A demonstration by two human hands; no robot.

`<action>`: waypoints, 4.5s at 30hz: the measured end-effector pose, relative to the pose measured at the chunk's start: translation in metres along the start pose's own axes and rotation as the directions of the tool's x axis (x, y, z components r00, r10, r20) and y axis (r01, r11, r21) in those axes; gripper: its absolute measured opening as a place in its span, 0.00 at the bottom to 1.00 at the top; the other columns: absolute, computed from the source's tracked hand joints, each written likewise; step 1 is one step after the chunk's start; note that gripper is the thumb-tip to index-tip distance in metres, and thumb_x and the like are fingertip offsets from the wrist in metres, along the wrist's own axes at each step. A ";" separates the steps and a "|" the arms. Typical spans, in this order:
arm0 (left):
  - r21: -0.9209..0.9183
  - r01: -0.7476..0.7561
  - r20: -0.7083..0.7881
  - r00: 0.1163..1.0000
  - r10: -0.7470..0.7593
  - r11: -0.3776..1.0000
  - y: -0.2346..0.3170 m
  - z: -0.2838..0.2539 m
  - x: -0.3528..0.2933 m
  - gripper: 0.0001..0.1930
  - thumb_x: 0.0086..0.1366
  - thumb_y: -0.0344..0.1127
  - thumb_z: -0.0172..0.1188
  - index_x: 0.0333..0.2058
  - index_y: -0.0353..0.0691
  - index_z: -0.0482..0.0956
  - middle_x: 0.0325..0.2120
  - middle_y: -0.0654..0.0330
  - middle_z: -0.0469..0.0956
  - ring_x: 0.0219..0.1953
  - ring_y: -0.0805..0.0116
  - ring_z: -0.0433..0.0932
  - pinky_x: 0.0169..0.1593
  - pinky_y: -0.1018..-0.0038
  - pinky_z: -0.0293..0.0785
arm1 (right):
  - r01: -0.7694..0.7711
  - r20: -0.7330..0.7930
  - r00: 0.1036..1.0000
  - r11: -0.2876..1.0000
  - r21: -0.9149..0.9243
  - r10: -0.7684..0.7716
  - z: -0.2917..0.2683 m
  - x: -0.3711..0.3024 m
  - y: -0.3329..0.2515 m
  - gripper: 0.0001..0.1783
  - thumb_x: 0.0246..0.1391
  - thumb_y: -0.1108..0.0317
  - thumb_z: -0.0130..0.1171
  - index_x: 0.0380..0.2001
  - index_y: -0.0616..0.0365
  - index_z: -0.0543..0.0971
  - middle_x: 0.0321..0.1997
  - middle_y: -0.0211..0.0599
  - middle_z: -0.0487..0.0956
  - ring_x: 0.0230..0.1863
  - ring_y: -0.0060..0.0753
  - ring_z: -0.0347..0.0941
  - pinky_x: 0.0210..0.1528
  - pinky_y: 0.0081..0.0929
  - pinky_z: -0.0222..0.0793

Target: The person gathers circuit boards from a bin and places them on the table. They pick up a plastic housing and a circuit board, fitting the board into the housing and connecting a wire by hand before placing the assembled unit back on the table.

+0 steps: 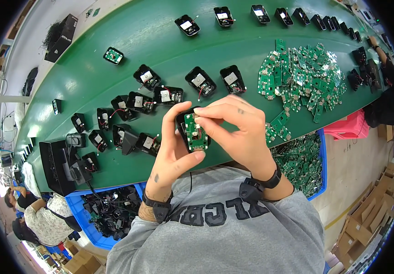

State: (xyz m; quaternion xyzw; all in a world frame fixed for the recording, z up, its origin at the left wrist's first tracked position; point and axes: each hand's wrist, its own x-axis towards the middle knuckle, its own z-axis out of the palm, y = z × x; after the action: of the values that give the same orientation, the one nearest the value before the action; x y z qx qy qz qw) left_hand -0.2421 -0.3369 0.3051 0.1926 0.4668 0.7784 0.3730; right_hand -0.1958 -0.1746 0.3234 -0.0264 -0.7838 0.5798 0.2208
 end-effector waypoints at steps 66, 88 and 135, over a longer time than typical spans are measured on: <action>0.067 -0.042 -0.212 0.976 0.056 0.997 0.005 0.007 0.000 0.25 0.60 0.21 0.55 0.56 0.34 0.62 0.40 0.56 0.74 0.33 0.68 0.80 0.32 0.78 0.78 | 0.465 0.145 0.885 0.839 -0.283 -0.442 -0.001 -0.010 0.009 0.04 0.43 0.75 0.57 0.25 0.54 0.78 0.32 0.29 0.78 0.47 0.41 0.72 0.66 0.62 0.49; 0.681 -0.146 -0.265 0.864 0.427 0.718 0.005 0.008 -0.009 0.22 0.50 0.19 0.62 0.46 0.29 0.69 0.37 0.53 0.78 0.36 0.70 0.81 0.39 0.78 0.79 | 0.313 0.156 0.950 0.816 -0.487 -0.271 0.006 -0.007 -0.014 0.06 0.30 0.78 0.58 0.15 0.59 0.72 0.51 0.37 0.74 0.65 0.59 0.56 0.63 0.56 0.53; 0.189 0.122 -0.276 0.959 -0.066 0.974 0.019 -0.015 -0.017 0.21 0.50 0.39 0.55 0.41 0.29 0.70 0.27 0.56 0.77 0.23 0.70 0.79 0.13 0.80 0.73 | 0.701 0.320 0.713 0.615 -0.362 -0.624 -0.016 -0.017 -0.019 0.04 0.45 0.69 0.56 0.25 0.58 0.75 0.33 0.29 0.72 0.46 0.38 0.70 0.58 0.46 0.62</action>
State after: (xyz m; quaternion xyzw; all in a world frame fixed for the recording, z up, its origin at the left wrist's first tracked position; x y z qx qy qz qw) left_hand -0.2487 -0.3638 0.3150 0.1004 0.5989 0.7266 0.3214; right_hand -0.1702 -0.1712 0.3397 0.2615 -0.8660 0.2543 0.3421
